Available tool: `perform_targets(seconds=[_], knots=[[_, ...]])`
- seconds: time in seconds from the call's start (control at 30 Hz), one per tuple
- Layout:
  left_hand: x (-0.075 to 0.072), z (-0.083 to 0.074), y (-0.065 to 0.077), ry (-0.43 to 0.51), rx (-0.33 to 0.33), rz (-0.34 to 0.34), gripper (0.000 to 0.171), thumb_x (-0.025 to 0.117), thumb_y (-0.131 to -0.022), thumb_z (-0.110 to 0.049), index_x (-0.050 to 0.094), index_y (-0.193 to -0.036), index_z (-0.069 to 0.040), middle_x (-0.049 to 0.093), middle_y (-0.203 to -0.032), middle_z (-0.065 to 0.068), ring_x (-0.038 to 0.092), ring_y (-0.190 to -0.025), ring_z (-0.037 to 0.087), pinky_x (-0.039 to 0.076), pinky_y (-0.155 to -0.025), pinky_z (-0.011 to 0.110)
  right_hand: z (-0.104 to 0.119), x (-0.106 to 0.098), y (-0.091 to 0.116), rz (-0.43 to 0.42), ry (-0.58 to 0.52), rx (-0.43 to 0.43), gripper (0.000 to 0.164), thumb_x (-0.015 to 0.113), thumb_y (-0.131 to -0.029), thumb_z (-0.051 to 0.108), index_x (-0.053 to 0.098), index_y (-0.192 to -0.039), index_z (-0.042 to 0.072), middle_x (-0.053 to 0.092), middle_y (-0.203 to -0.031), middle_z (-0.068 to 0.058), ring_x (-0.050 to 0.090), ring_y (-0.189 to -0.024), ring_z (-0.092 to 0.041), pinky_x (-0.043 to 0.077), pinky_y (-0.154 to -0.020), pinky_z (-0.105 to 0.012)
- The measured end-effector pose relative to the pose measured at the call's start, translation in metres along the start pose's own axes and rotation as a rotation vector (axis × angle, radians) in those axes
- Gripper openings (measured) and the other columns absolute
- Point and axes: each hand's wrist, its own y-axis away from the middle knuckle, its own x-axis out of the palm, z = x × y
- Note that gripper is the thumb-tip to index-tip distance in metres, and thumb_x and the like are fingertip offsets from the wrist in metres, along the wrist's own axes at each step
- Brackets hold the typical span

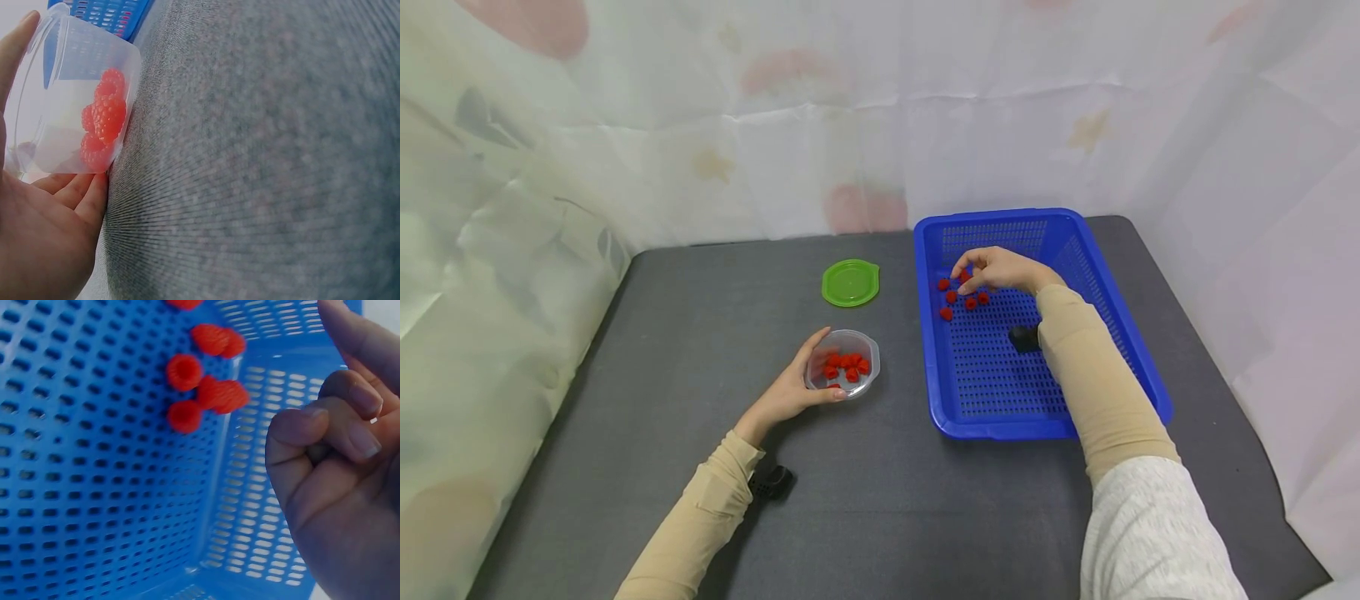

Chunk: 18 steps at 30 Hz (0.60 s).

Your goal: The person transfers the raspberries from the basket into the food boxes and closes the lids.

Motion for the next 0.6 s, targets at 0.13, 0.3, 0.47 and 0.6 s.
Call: perform_targets(seconds=[0.13, 0.3, 0.47, 0.6], knots=[[0.001, 0.015, -0.005, -0.009, 0.017, -0.014, 0.099, 0.078, -0.075, -0.020, 0.013, -0.150, -0.019, 0.037, -0.146, 0.015, 0.034, -0.136, 0.030, 0.023, -0.112, 0.053, -0.010, 0.003, -0.002, -0.018, 0.044, 0.016, 0.037, 0.068, -0.085, 0.019, 0.056, -0.118, 0.005, 0.038, -0.070, -0.001, 0.040, -0.069, -0.021, 0.036, -0.067, -0.035], [0.002, 0.033, -0.013, -0.033, 0.028, -0.040, 0.101, 0.080, -0.072, -0.030, 0.014, -0.149, -0.026, 0.040, -0.145, 0.007, 0.037, -0.135, 0.025, 0.026, -0.111, 0.053, -0.020, 0.003, -0.003, 0.006, 0.098, 0.037, 0.038, 0.063, -0.089, 0.021, 0.054, -0.123, 0.007, 0.050, -0.115, -0.014, 0.044, -0.104, -0.029, 0.043, -0.085, -0.046], [0.002, 0.034, -0.013, -0.026, 0.032, -0.042, 0.102, 0.081, -0.072, -0.030, 0.014, -0.149, -0.025, 0.041, -0.144, 0.007, 0.037, -0.134, 0.025, 0.026, -0.111, 0.052, -0.028, 0.006, -0.006, -0.012, 0.145, 0.039, 0.038, 0.061, -0.090, 0.021, 0.054, -0.124, 0.007, 0.048, -0.120, -0.018, 0.043, -0.106, -0.031, 0.040, -0.084, -0.045], [0.002, 0.034, -0.013, -0.021, 0.032, -0.041, 0.101, 0.081, -0.073, -0.024, 0.014, -0.149, -0.024, 0.041, -0.144, 0.009, 0.038, -0.134, 0.026, 0.026, -0.111, 0.051, -0.033, 0.009, -0.008, -0.017, 0.179, 0.050, 0.036, 0.060, -0.091, 0.019, 0.054, -0.124, 0.007, 0.048, -0.124, -0.020, 0.042, -0.108, -0.033, 0.036, -0.088, -0.049]])
